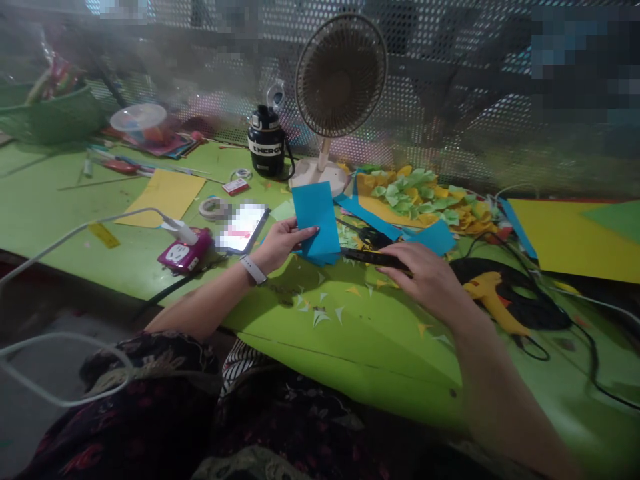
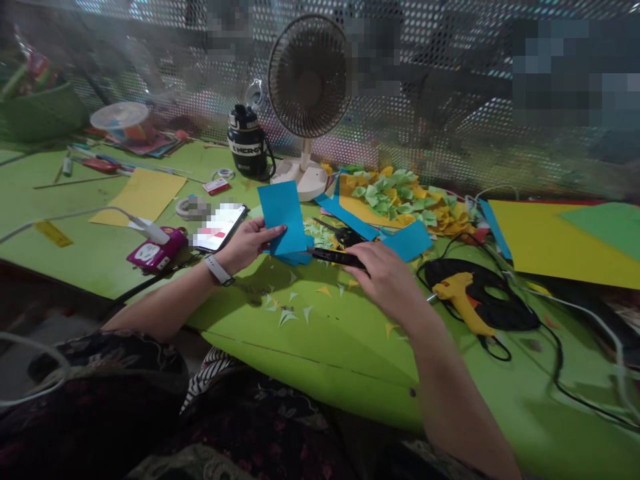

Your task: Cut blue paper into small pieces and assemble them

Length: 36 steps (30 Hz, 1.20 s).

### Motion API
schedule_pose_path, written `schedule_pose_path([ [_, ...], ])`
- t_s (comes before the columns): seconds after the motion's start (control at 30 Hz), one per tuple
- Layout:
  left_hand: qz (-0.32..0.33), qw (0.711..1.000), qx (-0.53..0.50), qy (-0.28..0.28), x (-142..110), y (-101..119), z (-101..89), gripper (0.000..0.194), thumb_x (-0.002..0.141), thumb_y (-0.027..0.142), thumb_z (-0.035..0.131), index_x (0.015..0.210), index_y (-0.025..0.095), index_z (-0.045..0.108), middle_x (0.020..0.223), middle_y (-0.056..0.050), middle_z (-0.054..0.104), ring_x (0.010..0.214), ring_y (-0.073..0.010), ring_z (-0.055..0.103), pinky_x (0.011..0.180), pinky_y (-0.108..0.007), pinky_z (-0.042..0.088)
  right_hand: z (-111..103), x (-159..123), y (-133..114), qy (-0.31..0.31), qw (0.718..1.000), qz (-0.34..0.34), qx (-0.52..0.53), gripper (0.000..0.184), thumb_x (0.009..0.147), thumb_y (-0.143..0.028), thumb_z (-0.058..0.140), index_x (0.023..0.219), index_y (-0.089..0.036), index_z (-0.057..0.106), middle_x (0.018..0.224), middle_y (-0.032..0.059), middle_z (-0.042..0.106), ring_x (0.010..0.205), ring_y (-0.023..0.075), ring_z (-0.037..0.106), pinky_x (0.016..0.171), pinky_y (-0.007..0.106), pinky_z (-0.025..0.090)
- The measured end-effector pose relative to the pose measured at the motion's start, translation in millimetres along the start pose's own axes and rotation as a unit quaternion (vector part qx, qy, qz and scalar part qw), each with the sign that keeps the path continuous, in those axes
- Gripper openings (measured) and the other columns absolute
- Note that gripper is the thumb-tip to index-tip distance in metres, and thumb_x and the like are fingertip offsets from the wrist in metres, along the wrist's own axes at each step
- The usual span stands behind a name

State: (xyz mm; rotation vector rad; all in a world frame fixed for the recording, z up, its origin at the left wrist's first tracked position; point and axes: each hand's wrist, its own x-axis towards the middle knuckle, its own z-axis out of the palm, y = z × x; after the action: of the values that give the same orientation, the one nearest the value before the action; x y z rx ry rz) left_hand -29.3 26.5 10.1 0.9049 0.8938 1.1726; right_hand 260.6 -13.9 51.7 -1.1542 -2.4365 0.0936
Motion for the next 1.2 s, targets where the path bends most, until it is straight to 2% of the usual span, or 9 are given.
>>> schedule_pose_path([
  [0.37, 0.004, 1.000, 0.003, -0.010, -1.1, -4.0, 2.5, 0.036, 0.066, 0.034, 0.088, 0.093, 0.015, 0.073, 0.091, -0.007, 0.077, 0.069, -0.0130, 0.069, 0.063, -0.025, 0.056, 3.8, 2.1, -5.5, -0.019, 1.000, -0.013, 0.008, 0.029, 0.099, -0.034, 0.051, 0.117, -0.018, 0.066, 0.112, 0.0161, 0.072, 0.108, 0.0325, 0.066, 0.092, 0.051, 0.053],
  [0.57, 0.013, 1.000, 0.009, -0.008, 0.0, -7.5, 1.4, 0.038, 0.068, 0.036, 0.088, 0.094, 0.014, 0.073, 0.086, -0.005, 0.076, 0.062, -0.0093, 0.065, 0.059, -0.022, 0.052, 7.1, 2.1, -6.3, -0.016, 1.000, -0.009, 0.011, 0.031, 0.098, -0.034, 0.051, 0.121, -0.018, 0.066, 0.115, 0.0163, 0.071, 0.111, 0.0331, 0.065, 0.094, 0.052, 0.053],
  [0.7, 0.008, 1.000, 0.003, -0.013, -1.8, -10.0, 4.0, 0.040, 0.066, 0.036, 0.089, 0.096, 0.014, 0.073, 0.089, -0.006, 0.076, 0.066, -0.0117, 0.067, 0.063, -0.025, 0.054, 13.4, 2.0, -7.2, -0.013, 0.999, -0.025, 0.015, 0.031, 0.099, -0.033, 0.050, 0.121, -0.018, 0.066, 0.113, 0.0162, 0.072, 0.109, 0.0330, 0.066, 0.091, 0.053, 0.054],
  [0.87, 0.015, 1.000, -0.001, -0.006, -1.5, -10.5, 2.9, 0.037, 0.068, 0.034, 0.087, 0.097, 0.015, 0.074, 0.089, -0.007, 0.076, 0.067, -0.0119, 0.067, 0.065, -0.026, 0.054, 10.2, 0.7, -5.5, -0.018, 0.999, -0.043, 0.019, 0.029, 0.099, -0.033, 0.053, 0.118, -0.017, 0.067, 0.110, 0.0154, 0.072, 0.106, 0.0311, 0.067, 0.089, 0.048, 0.057],
  [1.03, 0.002, 1.000, -0.007, -0.010, -3.3, -12.7, 7.0, 0.035, 0.069, 0.033, 0.087, 0.096, 0.015, 0.074, 0.092, -0.007, 0.077, 0.070, -0.0135, 0.067, 0.066, -0.028, 0.055, 19.9, 2.3, -10.0, 0.001, 0.999, -0.044, 0.012, 0.028, 0.099, -0.032, 0.053, 0.118, -0.017, 0.066, 0.112, 0.0163, 0.073, 0.107, 0.0323, 0.067, 0.090, 0.051, 0.056],
  [1.2, -0.004, 1.000, -0.007, -0.005, -3.0, -10.6, 7.0, 0.036, 0.067, 0.033, 0.088, 0.095, 0.015, 0.073, 0.090, -0.006, 0.076, 0.069, -0.0130, 0.067, 0.063, -0.026, 0.053, 23.2, 2.6, -13.7, -0.022, 0.998, -0.054, 0.033, 0.026, 0.098, -0.030, 0.055, 0.118, -0.017, 0.067, 0.112, 0.0157, 0.073, 0.105, 0.0312, 0.067, 0.089, 0.049, 0.057],
])
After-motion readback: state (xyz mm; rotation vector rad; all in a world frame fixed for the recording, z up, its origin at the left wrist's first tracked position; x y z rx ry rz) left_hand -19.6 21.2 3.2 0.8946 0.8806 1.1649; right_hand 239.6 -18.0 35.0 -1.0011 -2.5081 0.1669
